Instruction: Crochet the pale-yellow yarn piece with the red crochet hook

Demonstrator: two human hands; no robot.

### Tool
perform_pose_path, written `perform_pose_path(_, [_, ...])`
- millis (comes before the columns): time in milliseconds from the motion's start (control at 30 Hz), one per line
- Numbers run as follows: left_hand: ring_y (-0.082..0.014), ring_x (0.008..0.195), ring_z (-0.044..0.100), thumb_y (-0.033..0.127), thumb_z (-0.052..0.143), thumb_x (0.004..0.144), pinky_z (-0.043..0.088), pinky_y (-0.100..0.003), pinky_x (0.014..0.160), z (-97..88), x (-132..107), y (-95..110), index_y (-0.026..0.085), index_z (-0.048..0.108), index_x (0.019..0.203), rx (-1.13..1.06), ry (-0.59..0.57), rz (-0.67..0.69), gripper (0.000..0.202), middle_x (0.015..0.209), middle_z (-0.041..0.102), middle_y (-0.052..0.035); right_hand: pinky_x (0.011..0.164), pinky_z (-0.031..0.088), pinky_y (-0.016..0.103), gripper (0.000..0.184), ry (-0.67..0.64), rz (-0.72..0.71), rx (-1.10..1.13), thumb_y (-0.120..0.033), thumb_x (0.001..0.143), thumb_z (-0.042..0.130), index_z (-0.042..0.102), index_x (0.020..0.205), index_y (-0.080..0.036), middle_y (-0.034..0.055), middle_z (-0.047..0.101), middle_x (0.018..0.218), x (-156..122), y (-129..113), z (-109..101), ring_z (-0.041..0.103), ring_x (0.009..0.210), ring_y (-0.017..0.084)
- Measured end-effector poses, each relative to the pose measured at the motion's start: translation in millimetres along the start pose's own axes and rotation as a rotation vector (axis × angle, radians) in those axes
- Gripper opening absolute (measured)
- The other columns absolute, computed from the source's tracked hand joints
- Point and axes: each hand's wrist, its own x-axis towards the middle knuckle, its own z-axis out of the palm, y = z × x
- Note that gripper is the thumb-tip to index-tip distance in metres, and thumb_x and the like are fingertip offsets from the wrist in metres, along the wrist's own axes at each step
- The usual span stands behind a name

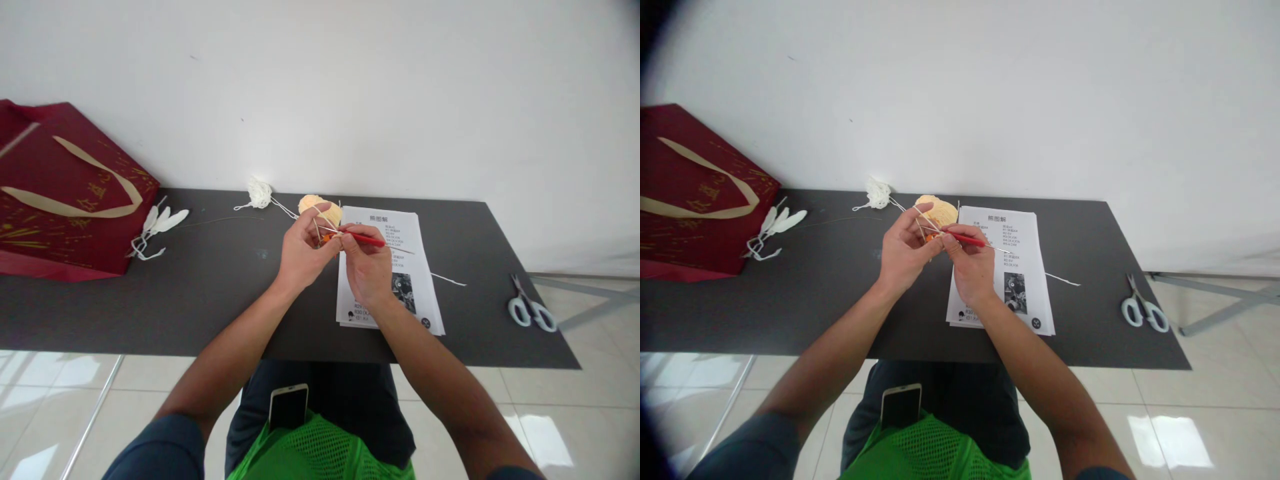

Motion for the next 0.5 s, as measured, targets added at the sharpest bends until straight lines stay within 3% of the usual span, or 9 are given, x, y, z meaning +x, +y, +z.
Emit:
perform_pose_path(167, [-0.0132, 0.080, 0.069, 0.024, 0.086, 0.071, 0.054, -0.023, 0.067, -2.5, 1.6, -0.4, 0.023, 0.063, 0.125, -0.036, -0.037, -0.010, 0.058, 0.092, 0.070, -0.0016, 0.087, 0.059, 0.033, 0.016, 0.027, -0.030, -0.046, -0.027, 0.077, 0.084, 0.073, 0.089, -0.027, -0.0019, 0.075, 0.090, 4.4, 3.1, -3.9, 0.069, 0.086, 0.014])
perform_pose_path(333, [-0.0105, 0.071, 0.066, 0.018, 0.084, 0.069, 0.049, -0.019, 0.055, -2.9, 4.0, -1.6, 0.021, 0.067, 0.117, -0.050, 0.057, -0.070, 0.051, 0.090, 0.069, -0.0002, 0.087, 0.059, 0.034, 0.017, 0.052, -0.072, -0.135, -0.028, 0.077, 0.084, 0.073, 0.089, -0.027, -0.0010, 0.075, 0.092, 6.8, 5.4, -8.4, 0.070, 0.088, 0.016])
perform_pose_path(500, [-0.0117, 0.073, 0.068, 0.017, 0.084, 0.067, 0.055, -0.023, 0.067, -1.9, 5.3, -1.3, 0.019, 0.066, 0.118, -0.042, 0.078, -0.110, 0.054, 0.081, 0.072, 0.0002, 0.090, 0.058, 0.034, 0.015, 0.021, -0.100, -0.140, -0.026, 0.079, 0.082, 0.073, 0.091, -0.028, -0.0015, 0.074, 0.094, 8.9, 4.4, -10.0, 0.069, 0.091, 0.015])
